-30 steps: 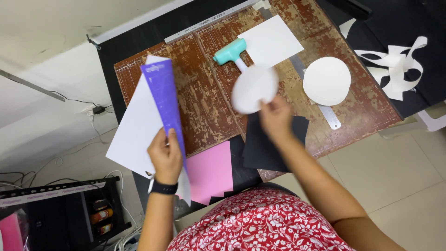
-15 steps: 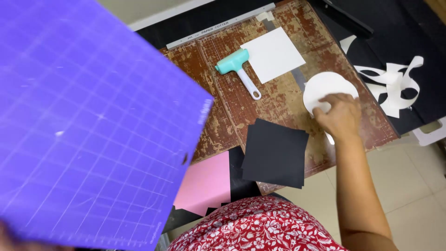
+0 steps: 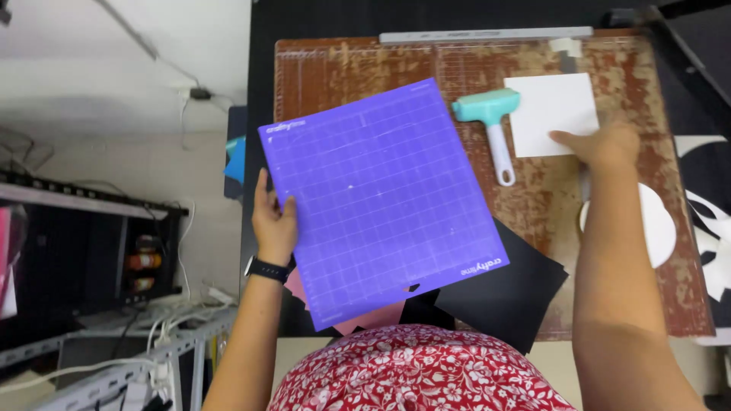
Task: Operating a craft cutting machine to cut shapes out of paper, including loading the mat and peeling the finished product.
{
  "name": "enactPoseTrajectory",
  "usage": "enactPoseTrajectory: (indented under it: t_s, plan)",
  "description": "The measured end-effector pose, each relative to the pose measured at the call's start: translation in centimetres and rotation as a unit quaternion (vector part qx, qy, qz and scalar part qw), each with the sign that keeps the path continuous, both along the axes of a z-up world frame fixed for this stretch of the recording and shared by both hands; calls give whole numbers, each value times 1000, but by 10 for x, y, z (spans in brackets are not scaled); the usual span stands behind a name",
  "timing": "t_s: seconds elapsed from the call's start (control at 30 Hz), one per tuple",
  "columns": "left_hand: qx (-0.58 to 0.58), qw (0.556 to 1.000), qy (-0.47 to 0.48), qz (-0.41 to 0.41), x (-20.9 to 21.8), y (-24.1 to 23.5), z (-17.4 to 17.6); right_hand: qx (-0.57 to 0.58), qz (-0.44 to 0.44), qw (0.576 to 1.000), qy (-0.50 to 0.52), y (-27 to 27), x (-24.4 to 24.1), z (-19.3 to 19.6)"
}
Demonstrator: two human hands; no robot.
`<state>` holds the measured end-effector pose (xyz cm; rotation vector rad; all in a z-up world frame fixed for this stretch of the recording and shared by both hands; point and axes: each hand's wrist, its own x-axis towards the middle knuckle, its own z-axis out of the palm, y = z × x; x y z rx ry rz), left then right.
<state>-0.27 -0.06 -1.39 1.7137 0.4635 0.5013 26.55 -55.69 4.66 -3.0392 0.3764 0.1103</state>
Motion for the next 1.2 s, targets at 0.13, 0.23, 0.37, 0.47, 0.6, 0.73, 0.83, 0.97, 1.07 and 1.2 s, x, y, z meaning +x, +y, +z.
enactPoseTrajectory:
  t_s: [0.13, 0.23, 0.37, 0.47, 0.6, 0.73, 0.83, 0.97, 1.07, 1.2]
  plan:
    - [116, 993, 6, 14, 2, -11, 29, 31, -96, 994, 52, -27, 20, -6]
    - [240, 971, -7, 4, 6, -11, 36, -55, 1, 998, 35, -68, 35, -23]
    - [353, 933, 65, 5, 7, -6, 36, 251, -8, 943, -220, -39, -1, 8]
    - [425, 902, 72, -6, 14, -12, 45, 365, 39, 899, -239, -21, -6, 7]
    - [280, 960, -2, 8, 36, -17, 45, 556, 122, 778, -266, 14, -16, 6]
    - [99, 995, 10, 0, 49, -17, 39, 547, 78, 825, -119, 151, -69, -6]
    - [-151, 984, 22, -88, 45, -22, 40, 585, 118, 802, 25, 224, -92, -33]
    - [-4, 996, 76, -54, 34, -8, 27, 604, 157, 772, 117, 289, -114, -39]
    - [64, 992, 106, -18, 32, 2, 21, 577, 186, 788, 108, 316, -120, -28]
    - [128, 986, 111, 10, 33, 6, 17, 524, 204, 823, 79, 331, -122, -16]
